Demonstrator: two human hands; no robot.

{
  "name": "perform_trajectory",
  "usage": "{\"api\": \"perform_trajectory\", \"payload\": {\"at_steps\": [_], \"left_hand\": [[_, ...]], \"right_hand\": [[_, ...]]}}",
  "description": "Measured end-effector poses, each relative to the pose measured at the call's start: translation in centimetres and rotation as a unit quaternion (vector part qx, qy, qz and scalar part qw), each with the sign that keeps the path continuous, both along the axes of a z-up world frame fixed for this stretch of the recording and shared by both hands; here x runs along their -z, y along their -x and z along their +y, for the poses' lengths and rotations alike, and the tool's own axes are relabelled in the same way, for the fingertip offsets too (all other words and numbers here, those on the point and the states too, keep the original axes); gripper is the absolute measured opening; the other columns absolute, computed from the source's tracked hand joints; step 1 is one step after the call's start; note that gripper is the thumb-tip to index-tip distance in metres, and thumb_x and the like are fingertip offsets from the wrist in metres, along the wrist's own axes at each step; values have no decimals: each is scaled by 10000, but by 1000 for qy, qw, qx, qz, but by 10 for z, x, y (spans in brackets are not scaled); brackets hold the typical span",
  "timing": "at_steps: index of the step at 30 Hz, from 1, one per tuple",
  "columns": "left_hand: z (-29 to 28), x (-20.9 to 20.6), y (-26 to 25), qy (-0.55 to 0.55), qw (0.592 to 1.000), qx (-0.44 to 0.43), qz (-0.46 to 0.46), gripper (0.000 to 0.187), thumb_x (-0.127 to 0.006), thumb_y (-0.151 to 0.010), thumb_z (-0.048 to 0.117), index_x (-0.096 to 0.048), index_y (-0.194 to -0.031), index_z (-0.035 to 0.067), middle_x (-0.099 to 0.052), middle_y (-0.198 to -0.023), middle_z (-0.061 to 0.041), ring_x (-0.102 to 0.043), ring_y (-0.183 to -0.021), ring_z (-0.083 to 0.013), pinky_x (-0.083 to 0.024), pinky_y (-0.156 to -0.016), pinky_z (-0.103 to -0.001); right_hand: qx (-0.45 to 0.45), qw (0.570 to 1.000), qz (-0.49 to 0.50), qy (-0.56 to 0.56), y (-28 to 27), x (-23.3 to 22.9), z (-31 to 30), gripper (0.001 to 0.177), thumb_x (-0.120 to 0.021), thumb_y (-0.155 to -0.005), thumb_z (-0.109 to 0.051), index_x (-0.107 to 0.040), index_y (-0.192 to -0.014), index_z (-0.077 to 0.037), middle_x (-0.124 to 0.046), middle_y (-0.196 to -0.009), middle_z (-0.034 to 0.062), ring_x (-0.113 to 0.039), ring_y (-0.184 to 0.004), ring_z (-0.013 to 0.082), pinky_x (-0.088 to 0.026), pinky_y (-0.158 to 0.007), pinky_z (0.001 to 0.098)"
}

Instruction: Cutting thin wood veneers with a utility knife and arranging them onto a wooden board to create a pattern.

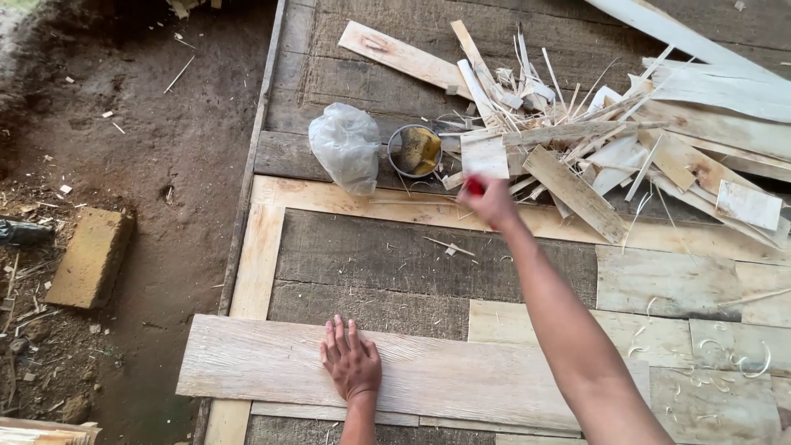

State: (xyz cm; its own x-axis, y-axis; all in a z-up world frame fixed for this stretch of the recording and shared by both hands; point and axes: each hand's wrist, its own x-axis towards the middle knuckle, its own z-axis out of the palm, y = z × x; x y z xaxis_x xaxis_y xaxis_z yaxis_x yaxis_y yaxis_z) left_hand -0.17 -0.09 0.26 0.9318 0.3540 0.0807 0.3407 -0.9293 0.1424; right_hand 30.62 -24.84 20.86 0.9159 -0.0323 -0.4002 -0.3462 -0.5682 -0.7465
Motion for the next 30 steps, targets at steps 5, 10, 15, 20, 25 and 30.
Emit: {"api": "perform_trajectory", "payload": {"at_steps": [5, 10, 15, 20, 25, 30], "left_hand": [[1, 0, -3, -3, 1000, 2, 10, 562, -479, -901, 373, -485, -1443, 224, -360, -1658, -65, -313, -1542, -267, -275, -1232, -517], [1, -1, -1, -6, 999, 14, 33, 600, -469, -902, 398, -425, -1474, 223, -330, -1669, -65, -296, -1546, -267, -259, -1246, -514], [0, -1, -3, -8, 1000, 1, 15, 581, -484, -894, 386, -483, -1454, 232, -367, -1655, -55, -309, -1547, -257, -271, -1237, -516], [1, -6, -3, 0, 1000, 6, 26, 557, -460, -915, 387, -479, -1448, 226, -382, -1643, -63, -304, -1550, -263, -256, -1250, -516], [3, -23, 1, 19, 999, 16, 22, 551, -460, -920, 350, -493, -1453, 213, -389, -1640, -74, -287, -1558, -274, -217, -1259, -506], [-3, -20, -6, 21, 998, 2, -60, 478, -540, -912, 292, -618, -1374, 197, -498, -1589, -72, -369, -1536, -272, -255, -1235, -500]], "right_hand": [[-253, 948, 85, 174, 35, 95, -12, 233, -703, -937, -119, -686, -1169, -130, -704, -1081, 65, -652, -923, 192, -573, -886, 317], [-249, 940, 101, 210, 49, 101, -7, 323, -744, -935, -194, -653, -1235, -115, -702, -1116, 85, -680, -975, 201, -581, -906, 332], [-214, 943, 192, 166, 52, 86, -8, 171, -708, -978, -138, -666, -1144, -125, -691, -963, 38, -636, -792, 135, -555, -755, 253], [36, 982, 155, -102, 34, -40, -34, 142, -694, -968, -160, -629, -1044, -59, -634, -988, 50, -588, -842, 164, -521, -844, 258], [291, 896, -137, -307, 45, 3, -165, 251, -868, -831, -194, -642, -924, -139, -646, -877, 23, -566, -671, 78, -403, -445, 148], [384, 903, -83, -173, 184, 41, -255, 80, -656, -979, -183, -579, -971, -201, -710, -873, 105, -541, -604, 74, -319, -461, 185]]}}
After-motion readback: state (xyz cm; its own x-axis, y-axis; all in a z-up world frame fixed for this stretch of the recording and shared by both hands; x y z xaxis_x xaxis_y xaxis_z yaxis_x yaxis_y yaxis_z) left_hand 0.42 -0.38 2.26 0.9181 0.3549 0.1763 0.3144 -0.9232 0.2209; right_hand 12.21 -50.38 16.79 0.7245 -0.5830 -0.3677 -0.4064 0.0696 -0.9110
